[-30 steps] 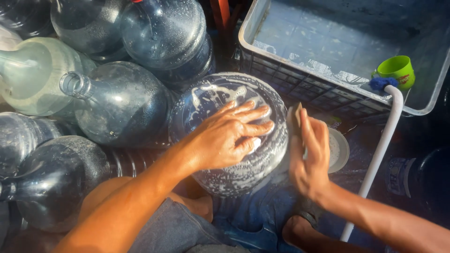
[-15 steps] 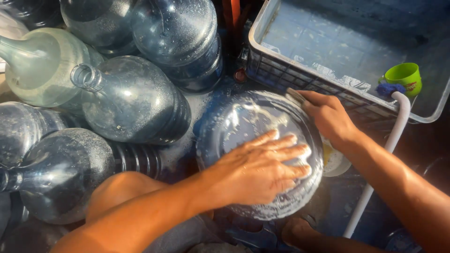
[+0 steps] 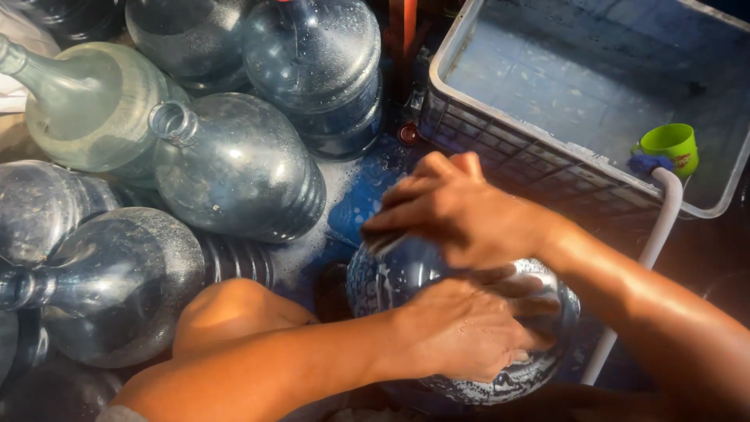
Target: Scrubbing the exterior of large plastic water jugs with a sponge and soapy water
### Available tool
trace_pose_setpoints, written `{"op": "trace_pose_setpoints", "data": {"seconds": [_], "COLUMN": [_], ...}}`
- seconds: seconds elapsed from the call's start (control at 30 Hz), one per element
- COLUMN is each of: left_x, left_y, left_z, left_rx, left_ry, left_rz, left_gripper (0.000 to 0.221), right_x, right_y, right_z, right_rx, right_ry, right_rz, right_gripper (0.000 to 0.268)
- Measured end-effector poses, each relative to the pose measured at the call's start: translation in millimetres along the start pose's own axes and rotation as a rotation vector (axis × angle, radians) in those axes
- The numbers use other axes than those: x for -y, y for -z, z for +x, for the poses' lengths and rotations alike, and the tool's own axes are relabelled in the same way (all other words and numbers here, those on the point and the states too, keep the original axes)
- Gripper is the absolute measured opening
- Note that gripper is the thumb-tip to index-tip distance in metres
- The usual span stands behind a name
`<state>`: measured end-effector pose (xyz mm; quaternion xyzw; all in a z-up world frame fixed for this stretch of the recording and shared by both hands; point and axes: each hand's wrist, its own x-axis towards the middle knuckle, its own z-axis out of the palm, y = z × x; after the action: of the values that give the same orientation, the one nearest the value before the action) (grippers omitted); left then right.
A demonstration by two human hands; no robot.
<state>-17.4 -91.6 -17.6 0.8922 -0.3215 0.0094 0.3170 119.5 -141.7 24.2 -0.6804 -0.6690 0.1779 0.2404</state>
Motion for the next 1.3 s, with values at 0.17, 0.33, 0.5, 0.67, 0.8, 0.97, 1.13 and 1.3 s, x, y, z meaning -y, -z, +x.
{"op": "trace_pose_setpoints", "data": {"seconds": [0.17,0.33,0.5,0.67,0.8,0.97,1.13,1.3], "left_x": [13,12,9,-11,-2,12,16,20], "left_y": [5,6,-1,30,31,35,38,36], "left_z": [-3,-6,-24,-53,-56,-57,-51,-50], "left_rx": [0.002,0.08,-0.231,-0.322,-0.331,-0.368,-0.444,-0.449], "left_ry": [-0.082,0.038,-0.017,-0.124,-0.231,-0.135,-0.103,-0.072], "left_rz": [0.156,0.02,0.152,0.001,0.035,0.015,0.077,0.11], "left_gripper": [0.026,0.022,0.02,0.047,0.054,0.04,0.038,0.038], "right_x": [-35,-6,-10,-20,-1,38,-4,2], "right_y": [6,-16,-9,-15,-20,-13,-13,-28], "right_z": [-24,-18,-26,-40,-26,-12,-17,-15], "right_rx": [-0.304,-0.234,-0.318,-0.291,-0.287,-0.133,-0.358,-0.446], "right_ry": [-0.294,-0.246,-0.245,-0.412,-0.539,-0.036,-0.395,-0.414], "right_rz": [-0.237,-0.226,-0.166,-0.233,-0.054,-0.204,-0.243,-0.323], "right_gripper": [0.03,0.04,0.046,0.036,0.032,0.046,0.046,0.035]}}
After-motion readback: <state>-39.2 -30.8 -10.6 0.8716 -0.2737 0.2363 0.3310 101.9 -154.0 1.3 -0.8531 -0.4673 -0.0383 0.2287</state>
